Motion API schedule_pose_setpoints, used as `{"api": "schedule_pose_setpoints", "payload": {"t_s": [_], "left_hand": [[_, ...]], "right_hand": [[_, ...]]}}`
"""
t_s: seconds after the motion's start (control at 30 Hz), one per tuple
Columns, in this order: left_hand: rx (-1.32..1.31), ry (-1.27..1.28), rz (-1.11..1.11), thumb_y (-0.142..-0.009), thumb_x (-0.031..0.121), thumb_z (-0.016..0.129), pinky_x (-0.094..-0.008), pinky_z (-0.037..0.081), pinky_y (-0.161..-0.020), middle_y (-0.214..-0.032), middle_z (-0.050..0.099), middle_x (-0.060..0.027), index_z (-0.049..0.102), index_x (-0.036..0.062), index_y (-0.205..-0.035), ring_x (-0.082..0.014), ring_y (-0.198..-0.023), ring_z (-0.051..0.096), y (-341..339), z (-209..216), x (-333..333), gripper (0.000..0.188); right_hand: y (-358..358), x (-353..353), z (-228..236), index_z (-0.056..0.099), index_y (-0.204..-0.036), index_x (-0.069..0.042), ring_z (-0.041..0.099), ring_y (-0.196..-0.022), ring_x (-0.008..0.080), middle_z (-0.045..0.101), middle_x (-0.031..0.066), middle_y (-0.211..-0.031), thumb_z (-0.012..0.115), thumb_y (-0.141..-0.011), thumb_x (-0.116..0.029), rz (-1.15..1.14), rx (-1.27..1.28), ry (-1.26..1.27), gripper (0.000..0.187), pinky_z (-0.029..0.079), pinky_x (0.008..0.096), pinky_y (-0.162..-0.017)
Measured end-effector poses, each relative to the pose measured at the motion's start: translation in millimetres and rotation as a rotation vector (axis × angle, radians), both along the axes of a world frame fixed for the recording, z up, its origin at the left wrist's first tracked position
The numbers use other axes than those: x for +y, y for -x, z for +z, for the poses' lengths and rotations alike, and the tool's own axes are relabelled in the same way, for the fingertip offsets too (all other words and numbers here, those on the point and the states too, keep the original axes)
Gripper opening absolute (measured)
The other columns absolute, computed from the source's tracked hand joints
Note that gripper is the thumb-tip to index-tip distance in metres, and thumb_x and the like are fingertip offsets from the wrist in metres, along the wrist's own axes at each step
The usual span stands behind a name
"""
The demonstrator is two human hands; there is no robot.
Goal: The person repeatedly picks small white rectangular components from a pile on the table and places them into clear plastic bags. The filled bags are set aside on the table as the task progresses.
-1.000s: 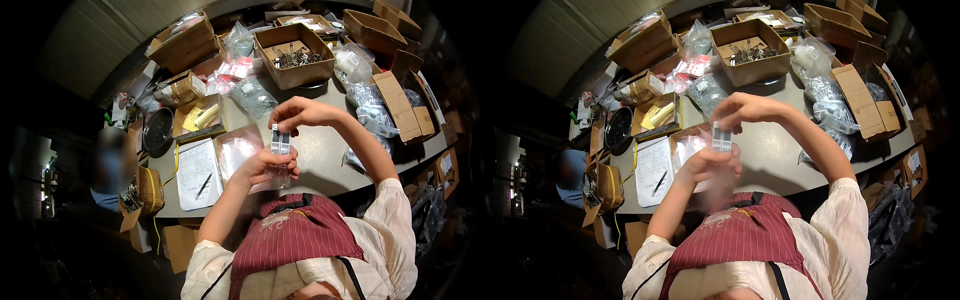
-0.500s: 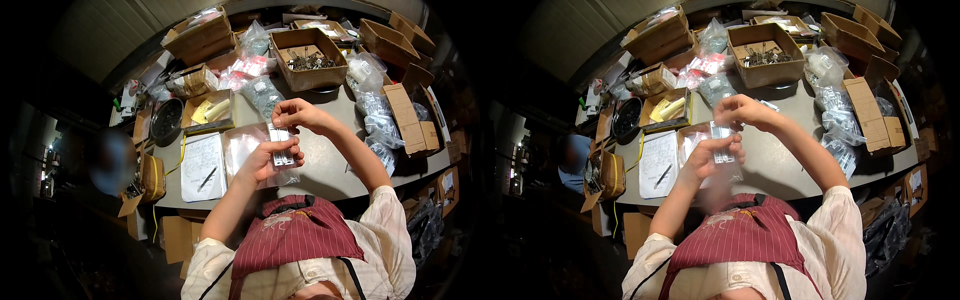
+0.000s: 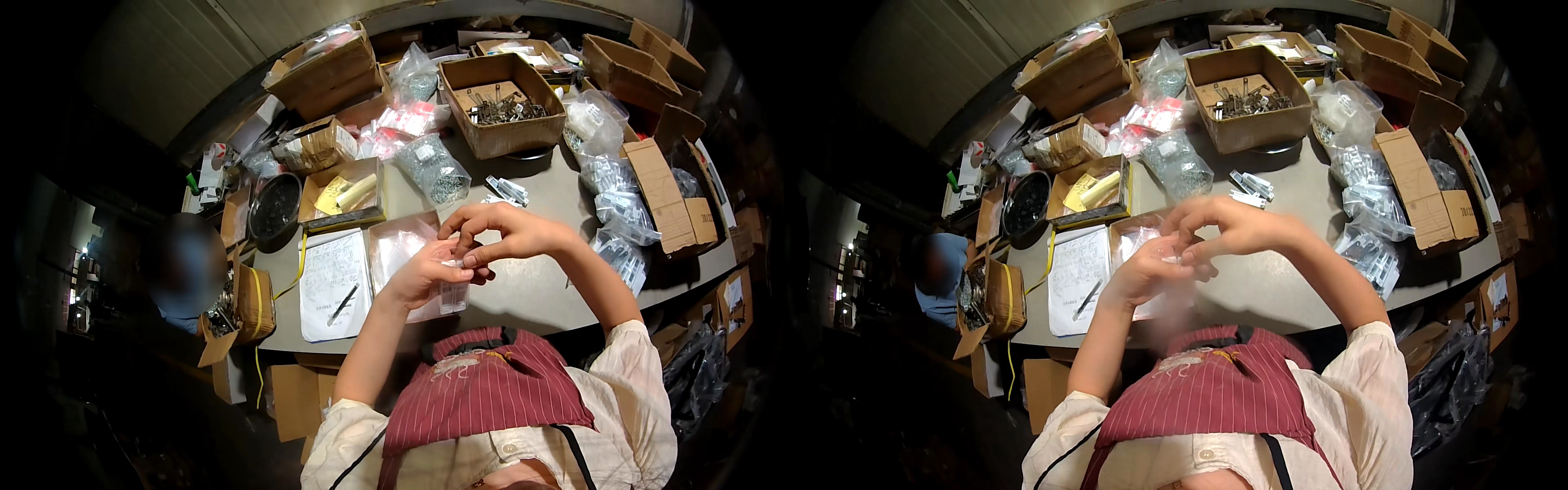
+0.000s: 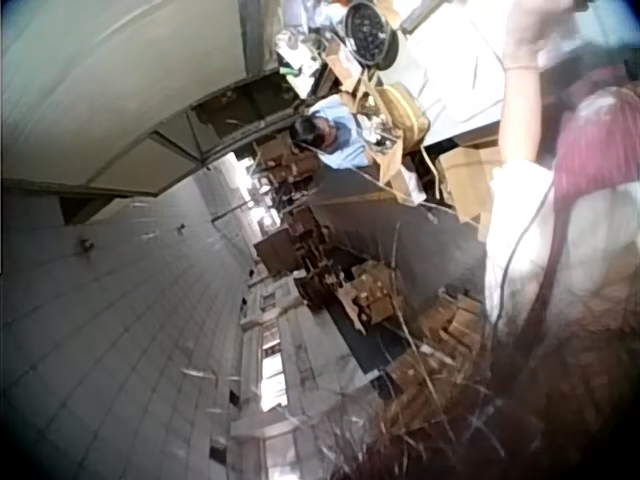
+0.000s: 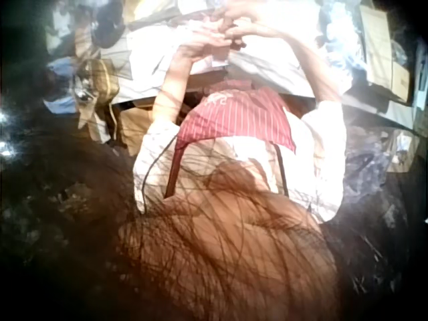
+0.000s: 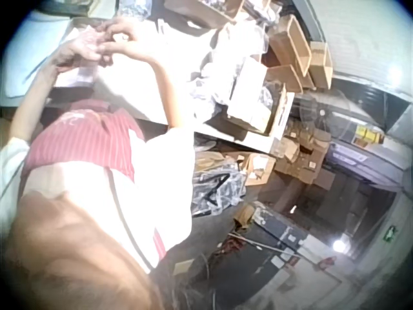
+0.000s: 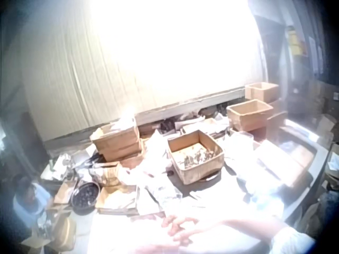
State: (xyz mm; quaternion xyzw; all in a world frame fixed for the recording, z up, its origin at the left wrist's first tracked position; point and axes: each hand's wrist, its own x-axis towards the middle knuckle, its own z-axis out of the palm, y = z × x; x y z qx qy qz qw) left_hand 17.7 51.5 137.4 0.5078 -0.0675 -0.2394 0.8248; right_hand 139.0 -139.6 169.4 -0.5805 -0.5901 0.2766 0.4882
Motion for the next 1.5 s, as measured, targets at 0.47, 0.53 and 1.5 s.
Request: {"api": "schedule_pose_setpoints", "payload": {"t_s": [0.47, 0.53, 1.5], "left_hand": [[-0.351, -0.274, 0.898, -0.094, 0.005, 0.067, -0.0251, 0.054, -0.081, -0.101, 0.071, -0.0089, 0.065, -0.0049, -0.114, -0.0127, -0.090, 0.066, 25, -10, -11, 0.022], [-0.327, -0.226, 0.985, -0.095, 0.007, 0.067, -0.0256, 0.055, -0.079, -0.097, 0.070, -0.0100, 0.064, -0.0037, -0.106, -0.0135, -0.089, 0.067, 30, -8, -13, 0.015], [-0.307, -0.603, 1.590, -0.094, 0.005, 0.063, -0.0223, 0.047, -0.072, -0.087, 0.067, -0.0050, 0.063, -0.0025, -0.097, -0.0089, -0.077, 0.059, 204, -52, 78, 0.008]], "right_hand": [[38, 9, 3, 0.065, -0.093, 0.001, 0.067, -0.073, 0.0231, 0.065, 0.0115, -0.086, 0.072, -0.085, -0.004, -0.583, -0.283, -0.268, 0.012, 0.053, 0.0317, -0.065], [41, 9, 1, 0.064, -0.093, 0.001, 0.066, -0.072, 0.0211, 0.064, 0.0106, -0.085, 0.073, -0.085, -0.004, -0.598, -0.267, -0.283, 0.013, 0.052, 0.0298, -0.063], [97, 106, -91, 0.054, -0.086, -0.002, 0.056, -0.073, 0.0339, 0.054, 0.0127, -0.077, 0.066, -0.076, -0.004, -0.150, -0.482, -0.301, 0.016, 0.047, 0.0420, -0.067]]}}
